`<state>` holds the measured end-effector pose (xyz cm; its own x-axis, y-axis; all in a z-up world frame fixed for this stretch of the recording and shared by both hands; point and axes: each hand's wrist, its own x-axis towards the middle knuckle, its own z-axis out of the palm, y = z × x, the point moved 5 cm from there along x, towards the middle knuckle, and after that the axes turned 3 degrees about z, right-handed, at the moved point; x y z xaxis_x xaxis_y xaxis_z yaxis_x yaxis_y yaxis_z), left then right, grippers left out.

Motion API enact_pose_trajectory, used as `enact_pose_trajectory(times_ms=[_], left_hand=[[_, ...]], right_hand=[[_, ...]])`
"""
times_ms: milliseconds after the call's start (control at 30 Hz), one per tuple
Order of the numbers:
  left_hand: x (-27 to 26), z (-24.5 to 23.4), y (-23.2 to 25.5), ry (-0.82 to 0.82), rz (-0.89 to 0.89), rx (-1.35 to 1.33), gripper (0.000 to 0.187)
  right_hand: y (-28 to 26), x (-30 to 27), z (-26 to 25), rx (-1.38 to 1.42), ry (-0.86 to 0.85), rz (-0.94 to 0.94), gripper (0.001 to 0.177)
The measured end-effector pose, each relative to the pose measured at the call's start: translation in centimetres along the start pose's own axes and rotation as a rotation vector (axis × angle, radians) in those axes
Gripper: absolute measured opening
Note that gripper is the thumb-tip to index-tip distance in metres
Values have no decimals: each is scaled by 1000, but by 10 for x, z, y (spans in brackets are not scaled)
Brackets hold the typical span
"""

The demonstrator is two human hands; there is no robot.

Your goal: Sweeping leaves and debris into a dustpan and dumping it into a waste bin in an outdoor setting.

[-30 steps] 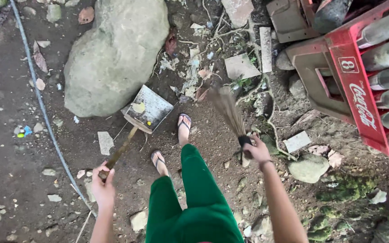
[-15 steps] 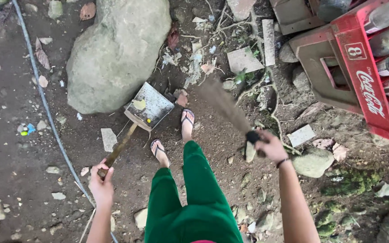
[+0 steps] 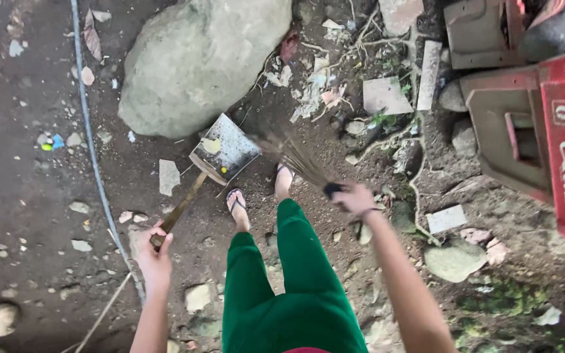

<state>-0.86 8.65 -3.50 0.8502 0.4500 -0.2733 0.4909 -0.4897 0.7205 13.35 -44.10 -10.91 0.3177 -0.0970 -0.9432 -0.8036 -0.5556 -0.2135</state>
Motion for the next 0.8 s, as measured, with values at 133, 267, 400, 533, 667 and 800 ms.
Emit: enact_pose_trajectory(times_ms=[133,267,400,533,667,800], left_hand=[[-10,-4,-14,31,-10,-89,24],[-14,-9,-16,37,-190,-12,22],[-15,-10,-13,51,-199,59,23],[-14,-12,-14,61,-142,-8,23],[-18,-24,-3,75,-191,-5,20],[-25,-36,-13,61,-303,35,19]], right_hand=[[-54,-47,-119,-17,50,-64,66],[-106,24,-211,-68,299,-289,59],[-156,150,-204,107,451,-441,60],[-150,181,-138,-379,579,-443,62],[-136,88,-104,-574,249,-332,67],[-106,17,-156,-417,100,-180,73]])
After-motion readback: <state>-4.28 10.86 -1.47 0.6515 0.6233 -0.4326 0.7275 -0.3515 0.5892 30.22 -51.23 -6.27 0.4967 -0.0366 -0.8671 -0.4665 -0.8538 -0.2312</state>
